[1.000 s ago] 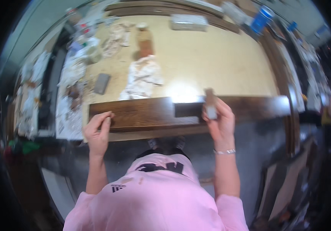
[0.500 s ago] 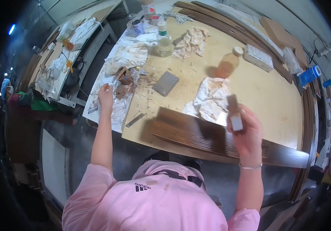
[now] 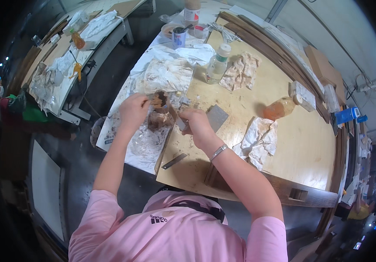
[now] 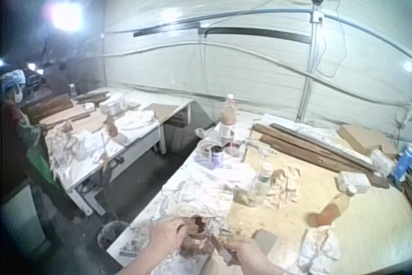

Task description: The person wipes a dark wood component with a cloth, pours liquid from a bottle onto the cloth, and rubs the surface and a rectangular opening of the wood while occasionally using a small block to rub specific areas.

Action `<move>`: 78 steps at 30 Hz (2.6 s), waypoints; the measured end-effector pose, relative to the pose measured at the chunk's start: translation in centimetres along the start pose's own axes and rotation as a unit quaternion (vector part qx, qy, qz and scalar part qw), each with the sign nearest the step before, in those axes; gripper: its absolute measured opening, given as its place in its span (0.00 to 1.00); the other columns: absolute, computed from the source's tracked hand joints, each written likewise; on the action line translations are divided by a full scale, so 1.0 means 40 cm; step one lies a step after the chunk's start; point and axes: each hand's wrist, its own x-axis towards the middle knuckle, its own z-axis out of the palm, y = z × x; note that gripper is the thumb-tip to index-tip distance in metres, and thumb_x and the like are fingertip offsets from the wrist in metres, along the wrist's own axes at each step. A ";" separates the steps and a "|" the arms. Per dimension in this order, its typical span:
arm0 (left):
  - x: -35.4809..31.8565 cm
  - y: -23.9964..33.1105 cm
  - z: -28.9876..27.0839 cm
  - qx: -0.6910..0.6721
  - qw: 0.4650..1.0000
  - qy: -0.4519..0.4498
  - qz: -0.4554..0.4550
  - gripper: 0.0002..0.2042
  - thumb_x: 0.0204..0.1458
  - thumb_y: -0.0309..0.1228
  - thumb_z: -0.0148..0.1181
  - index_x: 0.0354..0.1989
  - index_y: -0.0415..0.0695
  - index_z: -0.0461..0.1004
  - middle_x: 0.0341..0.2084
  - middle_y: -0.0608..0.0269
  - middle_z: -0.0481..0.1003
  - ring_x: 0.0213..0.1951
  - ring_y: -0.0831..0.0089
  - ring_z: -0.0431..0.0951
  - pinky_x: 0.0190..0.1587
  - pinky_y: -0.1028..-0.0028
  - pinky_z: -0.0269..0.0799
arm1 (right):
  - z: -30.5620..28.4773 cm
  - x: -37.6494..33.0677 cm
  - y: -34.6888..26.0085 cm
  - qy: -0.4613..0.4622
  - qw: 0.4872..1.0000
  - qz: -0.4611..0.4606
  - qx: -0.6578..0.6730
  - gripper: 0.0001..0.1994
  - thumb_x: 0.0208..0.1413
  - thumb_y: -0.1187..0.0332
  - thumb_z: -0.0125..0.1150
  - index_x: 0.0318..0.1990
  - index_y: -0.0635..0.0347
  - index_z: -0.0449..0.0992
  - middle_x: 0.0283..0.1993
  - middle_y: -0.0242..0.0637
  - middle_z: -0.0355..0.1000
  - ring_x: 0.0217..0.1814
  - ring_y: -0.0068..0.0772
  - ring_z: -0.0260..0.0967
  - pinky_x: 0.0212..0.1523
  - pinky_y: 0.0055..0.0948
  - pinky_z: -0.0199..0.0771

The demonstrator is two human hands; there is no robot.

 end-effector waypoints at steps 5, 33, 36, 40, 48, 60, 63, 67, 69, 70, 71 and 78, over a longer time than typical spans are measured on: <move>0.052 0.015 0.005 0.021 0.989 -0.144 -0.022 0.05 0.48 0.32 0.63 0.27 0.45 0.79 0.29 0.58 0.77 0.35 0.55 0.78 0.37 0.59 0.72 | 0.026 0.048 0.016 0.008 0.999 0.004 -0.032 0.09 0.59 0.68 0.54 0.29 0.61 0.74 0.26 0.36 0.72 0.25 0.28 0.68 0.24 0.29 0.70; -0.119 -0.020 0.032 -0.485 0.800 -0.052 -0.349 0.04 0.59 0.26 0.59 0.36 0.40 0.77 0.23 0.71 0.74 0.25 0.84 0.68 0.30 0.82 0.61 | 0.113 0.138 0.028 0.062 0.996 0.033 0.064 0.10 0.62 0.69 0.50 0.37 0.68 0.72 0.30 0.42 0.72 0.27 0.33 0.70 0.27 0.33 0.73; -0.122 -0.040 0.047 -0.436 0.829 -0.080 -0.340 0.03 0.60 0.25 0.57 0.35 0.40 0.76 0.23 0.71 0.73 0.25 0.84 0.69 0.30 0.81 0.62 | 0.117 0.137 0.033 0.052 0.996 0.024 0.065 0.09 0.62 0.70 0.49 0.37 0.69 0.72 0.31 0.42 0.72 0.27 0.34 0.70 0.28 0.33 0.74; -0.126 -0.025 0.045 -0.467 0.817 -0.051 -0.335 0.03 0.60 0.25 0.56 0.34 0.41 0.75 0.23 0.71 0.72 0.26 0.84 0.69 0.30 0.81 0.62 | 0.112 0.141 0.043 0.066 0.993 0.003 0.100 0.09 0.58 0.73 0.51 0.30 0.69 0.74 0.27 0.43 0.72 0.23 0.36 0.70 0.22 0.34 0.73; -0.125 -0.027 0.059 -0.449 0.824 -0.030 -0.344 0.03 0.60 0.25 0.56 0.34 0.42 0.74 0.23 0.72 0.72 0.27 0.84 0.69 0.31 0.81 0.62 | 0.114 0.124 0.027 0.035 0.999 0.008 0.041 0.10 0.61 0.70 0.49 0.33 0.68 0.74 0.29 0.41 0.73 0.26 0.33 0.71 0.26 0.33 0.73; -0.111 -0.065 0.102 -0.417 0.846 -0.037 -0.330 0.04 0.59 0.25 0.57 0.32 0.39 0.75 0.21 0.69 0.73 0.25 0.83 0.68 0.28 0.80 0.62 | 0.060 0.066 0.019 0.021 0.998 0.011 0.062 0.10 0.63 0.69 0.48 0.37 0.67 0.74 0.32 0.43 0.74 0.29 0.33 0.70 0.30 0.34 0.73; -0.106 -0.086 0.105 -0.369 0.877 -0.062 -0.303 0.06 0.57 0.26 0.59 0.36 0.35 0.77 0.24 0.64 0.77 0.26 0.77 0.73 0.31 0.75 0.68 | 0.029 0.047 0.019 0.009 0.995 0.019 0.095 0.11 0.64 0.69 0.48 0.38 0.68 0.73 0.33 0.44 0.74 0.30 0.34 0.70 0.31 0.34 0.72; -0.094 -0.055 0.061 -0.159 0.955 -0.062 -0.242 0.08 0.56 0.26 0.60 0.41 0.37 0.78 0.29 0.59 0.80 0.28 0.75 0.77 0.34 0.75 0.71 | -0.022 -0.021 -0.021 0.007 0.992 0.012 0.125 0.11 0.64 0.68 0.49 0.39 0.67 0.73 0.34 0.45 0.74 0.30 0.34 0.70 0.32 0.32 0.72; -0.098 -0.026 0.037 -0.092 0.973 -0.011 -0.210 0.09 0.56 0.25 0.61 0.43 0.37 0.78 0.30 0.59 0.81 0.29 0.75 0.78 0.34 0.75 0.72 | -0.060 -0.070 -0.045 0.026 0.989 -0.011 0.145 0.10 0.64 0.67 0.50 0.39 0.66 0.73 0.35 0.44 0.74 0.31 0.34 0.70 0.32 0.32 0.71; -0.100 -0.017 0.032 -0.155 0.966 -0.003 -0.206 0.09 0.56 0.25 0.61 0.44 0.37 0.78 0.30 0.59 0.81 0.29 0.76 0.78 0.34 0.76 0.72 | -0.086 -0.096 -0.053 0.034 0.986 -0.032 0.159 0.10 0.64 0.67 0.50 0.39 0.66 0.73 0.35 0.43 0.74 0.31 0.34 0.70 0.32 0.31 0.71; -0.097 0.001 0.035 -0.219 0.955 0.002 -0.202 0.10 0.55 0.24 0.62 0.45 0.36 0.77 0.30 0.59 0.81 0.29 0.76 0.78 0.34 0.76 0.73 | -0.125 -0.122 -0.056 0.040 0.985 -0.050 0.157 0.11 0.63 0.66 0.51 0.42 0.66 0.74 0.35 0.42 0.74 0.32 0.34 0.71 0.32 0.30 0.70; -0.048 0.257 0.145 -0.326 0.904 -0.274 -0.038 0.10 0.52 0.25 0.63 0.42 0.36 0.78 0.32 0.55 0.81 0.33 0.68 0.82 0.38 0.71 0.77 | -0.321 -0.414 -0.043 0.184 0.941 -0.160 0.233 0.18 0.62 0.64 0.50 0.50 0.72 0.72 0.35 0.38 0.70 0.29 0.28 0.61 0.30 0.25 0.62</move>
